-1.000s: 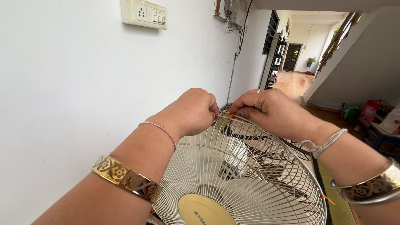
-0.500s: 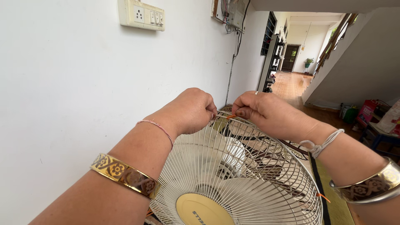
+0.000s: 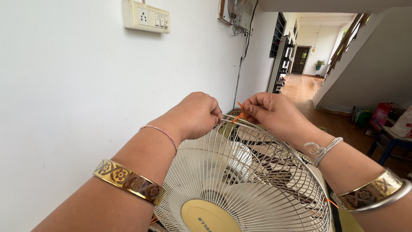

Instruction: The person secures a white metal fan cage using orange zip ties. They thread the ties through the cage bars, pull them tight, and trim the excess ends. The person rotates the fan to access different points around the cage and continues fastening until the cage is held in place.

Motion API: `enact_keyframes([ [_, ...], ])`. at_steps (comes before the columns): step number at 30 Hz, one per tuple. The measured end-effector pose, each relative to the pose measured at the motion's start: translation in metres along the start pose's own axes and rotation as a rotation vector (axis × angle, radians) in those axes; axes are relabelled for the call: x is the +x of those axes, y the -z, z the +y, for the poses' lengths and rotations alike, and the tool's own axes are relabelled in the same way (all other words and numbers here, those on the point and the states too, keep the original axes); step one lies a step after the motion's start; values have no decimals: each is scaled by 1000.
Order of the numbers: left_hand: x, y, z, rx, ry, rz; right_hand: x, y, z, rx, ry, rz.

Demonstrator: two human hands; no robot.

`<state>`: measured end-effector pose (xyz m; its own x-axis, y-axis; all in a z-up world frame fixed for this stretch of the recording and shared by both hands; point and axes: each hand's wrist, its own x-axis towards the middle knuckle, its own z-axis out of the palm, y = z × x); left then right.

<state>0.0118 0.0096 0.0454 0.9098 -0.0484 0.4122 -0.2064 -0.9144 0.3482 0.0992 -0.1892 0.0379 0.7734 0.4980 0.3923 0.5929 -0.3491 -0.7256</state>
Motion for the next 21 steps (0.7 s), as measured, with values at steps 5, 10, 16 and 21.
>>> enact_keyframes([
  [5,-2,0,0,-14,56,-40,7,-3,3,134,-52,-10],
  [10,-17,-7,0,92,-129,-15,-20,-6,-12,-175,73,265],
  [16,-34,-6,10,51,-6,-23,-74,-24,-31,-228,98,376],
  [21,-46,-1,21,41,68,0,-88,-31,-42,-339,-14,216],
])
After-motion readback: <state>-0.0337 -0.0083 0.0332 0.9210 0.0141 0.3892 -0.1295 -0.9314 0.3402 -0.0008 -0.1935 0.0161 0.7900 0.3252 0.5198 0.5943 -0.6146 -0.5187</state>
